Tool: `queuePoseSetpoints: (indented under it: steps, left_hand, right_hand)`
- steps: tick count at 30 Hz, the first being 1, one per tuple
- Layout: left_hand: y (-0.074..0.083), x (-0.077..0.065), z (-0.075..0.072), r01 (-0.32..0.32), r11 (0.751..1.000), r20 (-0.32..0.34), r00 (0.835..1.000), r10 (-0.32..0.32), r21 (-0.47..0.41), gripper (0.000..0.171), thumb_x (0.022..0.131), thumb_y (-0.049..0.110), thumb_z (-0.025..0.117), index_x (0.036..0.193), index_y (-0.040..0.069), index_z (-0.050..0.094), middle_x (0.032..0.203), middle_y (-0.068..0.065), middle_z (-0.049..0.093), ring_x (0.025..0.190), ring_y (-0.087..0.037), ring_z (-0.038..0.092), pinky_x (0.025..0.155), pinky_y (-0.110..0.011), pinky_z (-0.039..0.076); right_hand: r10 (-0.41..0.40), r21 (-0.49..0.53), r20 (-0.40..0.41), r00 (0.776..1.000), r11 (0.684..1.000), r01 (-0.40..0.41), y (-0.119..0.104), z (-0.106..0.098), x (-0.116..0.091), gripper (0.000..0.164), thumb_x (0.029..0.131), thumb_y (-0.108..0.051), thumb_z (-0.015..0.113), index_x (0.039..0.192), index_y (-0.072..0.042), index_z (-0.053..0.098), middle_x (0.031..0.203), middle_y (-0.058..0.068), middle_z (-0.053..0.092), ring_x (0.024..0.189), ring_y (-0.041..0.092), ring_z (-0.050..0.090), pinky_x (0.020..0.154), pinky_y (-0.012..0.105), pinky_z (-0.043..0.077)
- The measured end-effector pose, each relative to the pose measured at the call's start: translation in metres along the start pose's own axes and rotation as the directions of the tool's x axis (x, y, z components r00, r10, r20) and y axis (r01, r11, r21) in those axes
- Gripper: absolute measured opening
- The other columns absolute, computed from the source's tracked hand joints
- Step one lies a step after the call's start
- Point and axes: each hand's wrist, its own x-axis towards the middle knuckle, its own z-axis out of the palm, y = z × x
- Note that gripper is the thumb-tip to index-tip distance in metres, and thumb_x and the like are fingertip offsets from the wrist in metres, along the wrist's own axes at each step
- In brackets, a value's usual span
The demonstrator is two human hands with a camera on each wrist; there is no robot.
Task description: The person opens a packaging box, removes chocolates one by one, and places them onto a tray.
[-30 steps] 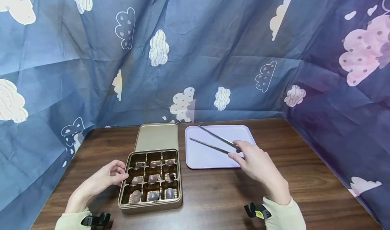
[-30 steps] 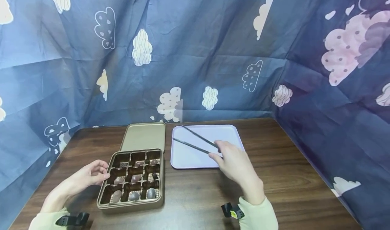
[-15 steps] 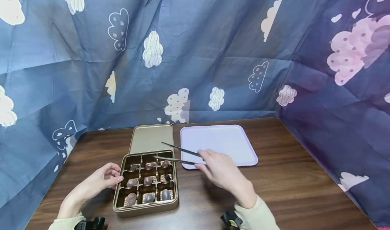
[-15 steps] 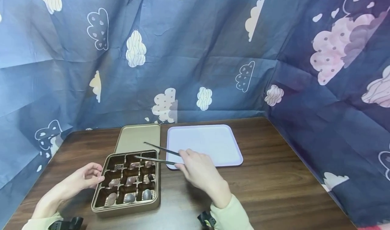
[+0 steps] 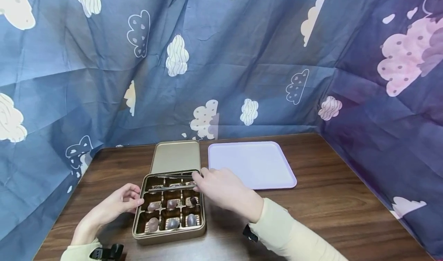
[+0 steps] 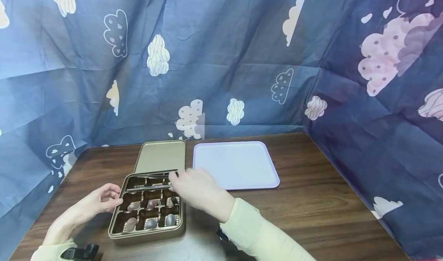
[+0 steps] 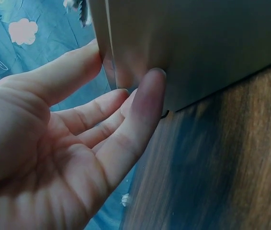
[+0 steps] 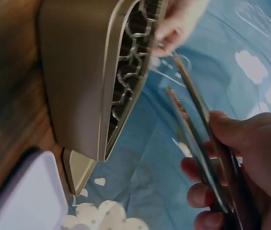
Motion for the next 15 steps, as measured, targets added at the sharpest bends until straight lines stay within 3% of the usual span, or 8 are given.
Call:
queuePoseSetpoints:
  steps: [7,15]
  left_hand:
    - [-0.002,0.0,0.0,0.006,1.0,-0.002,1.0,-0.006,-0.005,0.037,0.093,0.005,0.064,0.115,-0.013,0.04,0.093,-0.012,0.051,0.078,-0.015,0.06,0.071,-0.036,0.058]
    - [0.001,0.001,-0.002,0.019,1.0,0.003,1.0,-0.019,0.018,0.038,0.093,0.01,0.065,0.115,-0.011,0.04,0.094,-0.013,0.052,0.079,-0.019,0.062,0.072,-0.038,0.058]
  right_hand:
    - [-0.126,-0.214,0.014,0.992,0.969,0.126,-0.011,0.003,0.024,0.025,0.099,-0.029,0.053,0.118,-0.015,0.061,0.089,-0.001,0.063,0.064,0.011,0.055,0.043,0.023,0.042]
    - [-0.185,-0.339,-0.08,0.98,0.929,0.148,-0.004,0.004,0.044,0.01,0.09,-0.02,0.057,0.094,-0.02,0.065,0.068,-0.007,0.05,0.052,0.007,0.037,0.04,0.022,0.038]
